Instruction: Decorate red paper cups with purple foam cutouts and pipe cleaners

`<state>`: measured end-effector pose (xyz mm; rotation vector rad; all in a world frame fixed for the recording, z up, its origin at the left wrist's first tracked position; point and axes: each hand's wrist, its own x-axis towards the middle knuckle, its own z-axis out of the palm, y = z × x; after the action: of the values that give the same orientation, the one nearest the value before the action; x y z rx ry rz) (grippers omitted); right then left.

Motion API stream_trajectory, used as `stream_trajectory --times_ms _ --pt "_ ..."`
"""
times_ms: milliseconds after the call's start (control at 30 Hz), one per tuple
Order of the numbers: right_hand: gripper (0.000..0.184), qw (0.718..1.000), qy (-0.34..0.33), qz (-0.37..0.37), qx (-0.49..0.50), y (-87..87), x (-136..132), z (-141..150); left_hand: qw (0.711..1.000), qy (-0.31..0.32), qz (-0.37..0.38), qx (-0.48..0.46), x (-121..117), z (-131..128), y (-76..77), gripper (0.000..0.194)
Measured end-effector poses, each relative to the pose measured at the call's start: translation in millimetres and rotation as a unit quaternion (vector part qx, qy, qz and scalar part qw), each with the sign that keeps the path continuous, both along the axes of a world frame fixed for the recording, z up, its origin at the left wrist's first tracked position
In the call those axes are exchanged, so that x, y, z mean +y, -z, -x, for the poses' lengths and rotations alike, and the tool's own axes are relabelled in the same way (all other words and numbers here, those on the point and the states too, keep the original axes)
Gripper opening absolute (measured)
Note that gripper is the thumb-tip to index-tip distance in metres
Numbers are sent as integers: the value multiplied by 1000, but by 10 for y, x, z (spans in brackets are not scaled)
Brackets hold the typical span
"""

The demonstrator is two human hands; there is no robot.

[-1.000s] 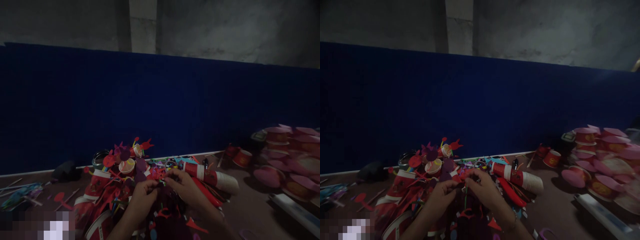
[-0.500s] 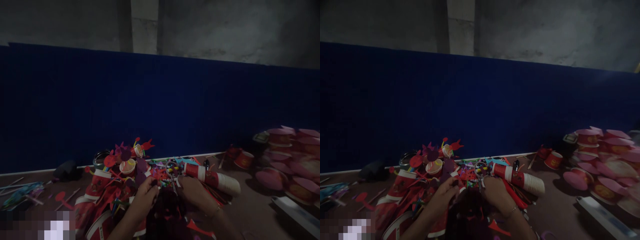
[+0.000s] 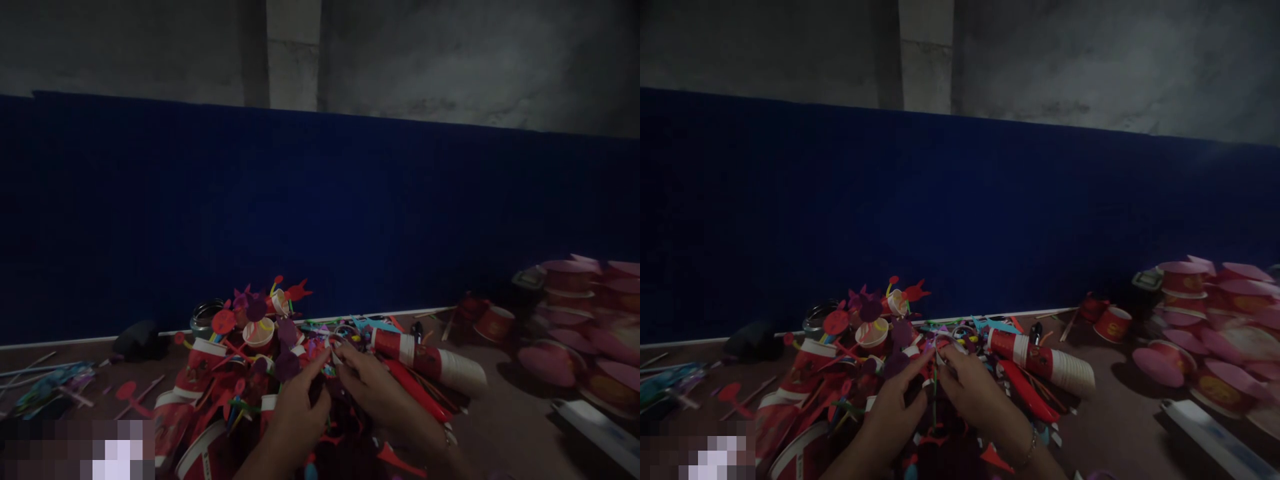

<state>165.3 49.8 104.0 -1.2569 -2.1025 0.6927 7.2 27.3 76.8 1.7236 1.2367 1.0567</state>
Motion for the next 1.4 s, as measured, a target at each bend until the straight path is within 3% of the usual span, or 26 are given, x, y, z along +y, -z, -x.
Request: stream_trajectory --times_ms 100,267,433,667,933,1000,1100,1200,1267,1300,1367,1400 --pt "20 1000 -7 -4 -4 -10 -5 7 1000 -8 -13 -6 -1 0 -29 47" --pt "20 999 -33 -11 -27 -34 -21 35 997 -58 -2 -60 39 -3 -44 19" --pt "20 999 -38 -7 -32 -102 -77 53 994 -75 -3 -84 21 8 -7 39" --pt "25 999 -37 -25 -18 -149 -109 95 994 -97 -52 -23 4 23 -9 15" --pt "31 998 -8 -56 23 -26 -77 134 993 -88 -72 -35 -10 26 -12 13" --pt "32 997 -11 -36 74 -8 -97 153 993 -84 -69 -52 -33 23 -16 14" --pt "32 978 -24 67 197 12 -137 210 990 -78 -85 -80 -78 9 -43 13" --pt "33 958 15 145 247 33 -129 251 979 -102 -78 -156 -111 -1 -109 12" --pt "33 969 54 118 209 46 -74 227 959 -135 -33 -247 -104 7 -166 18" --pt "32 983 70 85 146 52 -35 196 945 -146 -3 -292 -89 16 -189 22" --pt "27 995 93 15 -38 73 49 105 921 -144 48 -359 -34 41 -209 29" --pt "27 980 107 2 -169 89 85 53 912 -133 70 -382 4 54 -201 32"
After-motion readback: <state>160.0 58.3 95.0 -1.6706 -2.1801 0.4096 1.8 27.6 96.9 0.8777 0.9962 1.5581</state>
